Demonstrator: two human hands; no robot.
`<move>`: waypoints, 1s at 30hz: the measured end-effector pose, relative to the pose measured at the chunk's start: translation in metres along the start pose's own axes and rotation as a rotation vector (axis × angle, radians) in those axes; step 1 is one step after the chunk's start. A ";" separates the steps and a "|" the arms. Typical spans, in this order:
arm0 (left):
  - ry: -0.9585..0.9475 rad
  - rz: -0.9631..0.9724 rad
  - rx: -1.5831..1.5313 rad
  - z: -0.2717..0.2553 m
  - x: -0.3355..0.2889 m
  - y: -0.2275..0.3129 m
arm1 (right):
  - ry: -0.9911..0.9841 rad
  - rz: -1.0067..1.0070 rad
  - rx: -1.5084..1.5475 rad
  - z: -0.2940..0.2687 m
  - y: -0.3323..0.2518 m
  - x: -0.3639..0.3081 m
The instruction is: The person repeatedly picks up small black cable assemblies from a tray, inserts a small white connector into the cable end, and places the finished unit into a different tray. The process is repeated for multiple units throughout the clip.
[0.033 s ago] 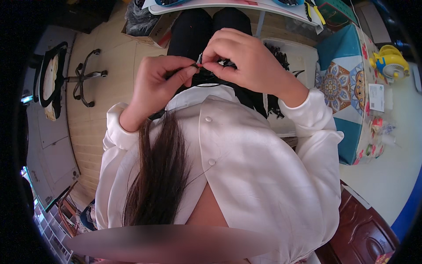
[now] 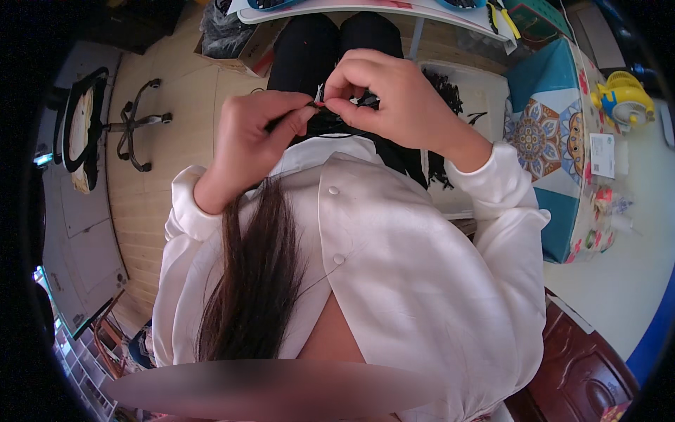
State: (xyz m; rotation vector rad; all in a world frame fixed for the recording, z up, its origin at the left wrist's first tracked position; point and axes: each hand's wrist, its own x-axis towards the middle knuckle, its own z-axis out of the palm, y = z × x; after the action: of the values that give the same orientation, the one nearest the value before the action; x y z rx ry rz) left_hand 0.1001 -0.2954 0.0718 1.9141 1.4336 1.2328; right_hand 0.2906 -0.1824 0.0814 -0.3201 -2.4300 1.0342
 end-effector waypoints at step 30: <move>0.020 0.229 0.248 0.014 -0.010 -0.012 | -0.043 0.595 0.678 0.007 -0.005 -0.018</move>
State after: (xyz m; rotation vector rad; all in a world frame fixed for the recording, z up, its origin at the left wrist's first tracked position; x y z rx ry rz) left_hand 0.1053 -0.2981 0.0514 2.2924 1.4678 1.2225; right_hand 0.3021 -0.1969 0.0755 -0.7988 -1.8802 2.0427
